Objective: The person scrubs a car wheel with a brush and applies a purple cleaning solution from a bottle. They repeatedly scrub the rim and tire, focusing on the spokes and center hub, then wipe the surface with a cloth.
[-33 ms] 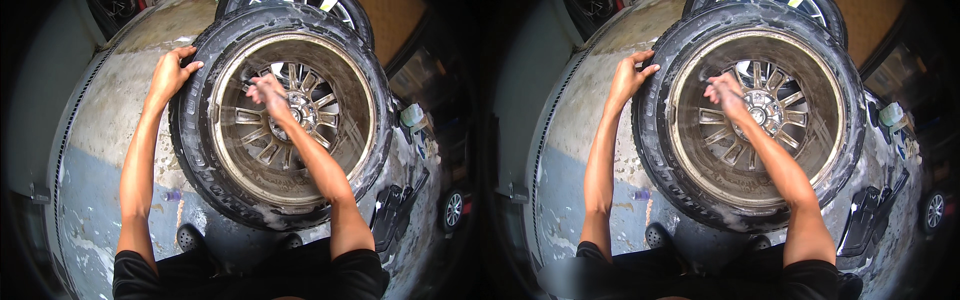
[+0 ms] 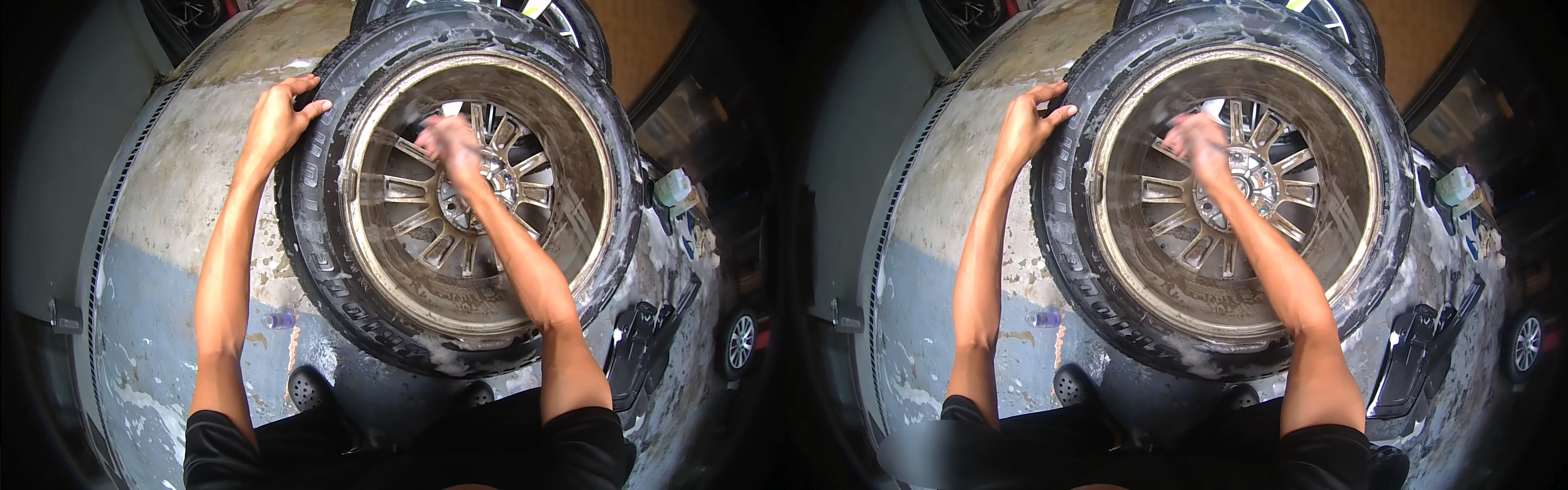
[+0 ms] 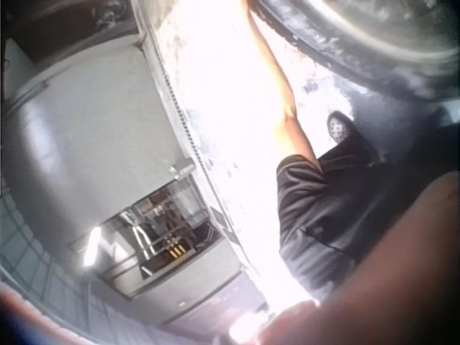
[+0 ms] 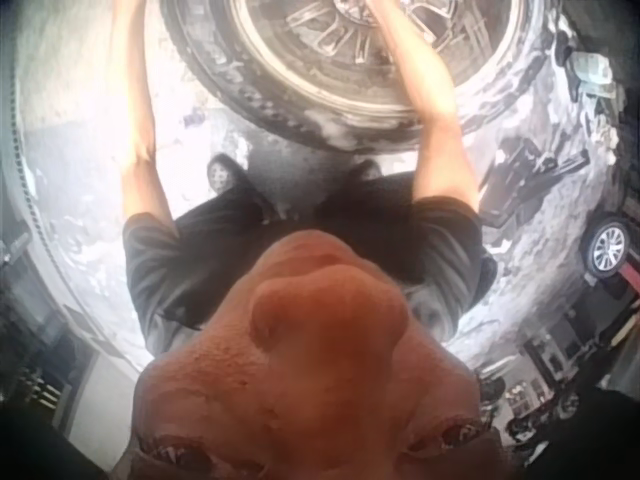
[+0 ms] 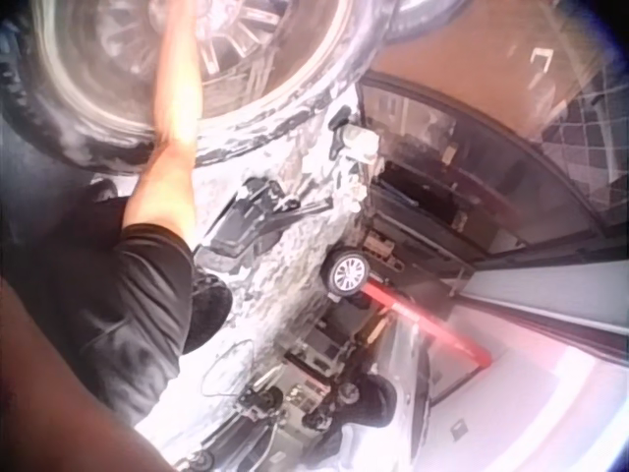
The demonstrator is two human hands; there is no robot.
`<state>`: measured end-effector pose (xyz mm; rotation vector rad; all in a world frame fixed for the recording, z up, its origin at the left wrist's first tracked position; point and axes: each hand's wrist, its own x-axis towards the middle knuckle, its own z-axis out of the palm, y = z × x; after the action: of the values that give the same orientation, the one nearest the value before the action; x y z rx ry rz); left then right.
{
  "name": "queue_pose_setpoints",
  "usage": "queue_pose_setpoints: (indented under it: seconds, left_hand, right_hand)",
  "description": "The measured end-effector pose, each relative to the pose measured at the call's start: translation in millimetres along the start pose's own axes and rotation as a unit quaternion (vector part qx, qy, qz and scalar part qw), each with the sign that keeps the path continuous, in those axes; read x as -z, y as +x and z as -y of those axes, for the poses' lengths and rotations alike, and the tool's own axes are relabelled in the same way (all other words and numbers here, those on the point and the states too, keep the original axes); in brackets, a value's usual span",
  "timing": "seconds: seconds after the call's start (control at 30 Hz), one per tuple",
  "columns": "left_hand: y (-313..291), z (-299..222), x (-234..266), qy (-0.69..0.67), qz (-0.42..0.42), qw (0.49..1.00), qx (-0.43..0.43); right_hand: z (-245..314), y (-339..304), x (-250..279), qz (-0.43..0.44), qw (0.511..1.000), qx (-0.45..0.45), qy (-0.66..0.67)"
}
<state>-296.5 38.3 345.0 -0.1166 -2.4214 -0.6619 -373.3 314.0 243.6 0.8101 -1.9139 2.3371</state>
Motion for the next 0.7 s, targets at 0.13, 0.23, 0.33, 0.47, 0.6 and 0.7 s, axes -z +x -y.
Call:
queue_pose_setpoints:
  seconds: [0.13,0.23,0.33,0.47,0.6,0.7]
  left_hand:
    - [5.0,-8.4,-8.0,0.012,-0.01,1.0,-0.02]
    - [6.9,-12.5,-8.5,-0.001,0.028,0.999,0.021]
    - [0.9,-7.9,0.7,-0.009,0.022,0.999,0.029]
    - [1.2,-8.0,-8.3,0.004,-0.011,1.0,-0.01]
    - [4.9,-1.6,-11.5,0.0,-0.002,1.0,-0.01]
    - [-1.6,6.8,-5.3,0.008,-0.007,1.0,-0.004]
  right_hand:
    - [-0.7,51.3,65.2,-0.326,0.919,0.019,0.221]
    - [-30.5,31.6,21.8,-0.196,0.943,-0.016,0.269]
    - [-31.4,19.6,9.3,-0.143,0.95,-0.109,0.254]
    - [-2.0,54.0,80.7,-0.389,0.822,-0.031,0.415]
    - [-23.9,18.3,-1.2,-0.186,0.891,-0.148,0.386]
    - [-18.0,20.0,2.9,-0.048,0.908,-0.314,0.273]
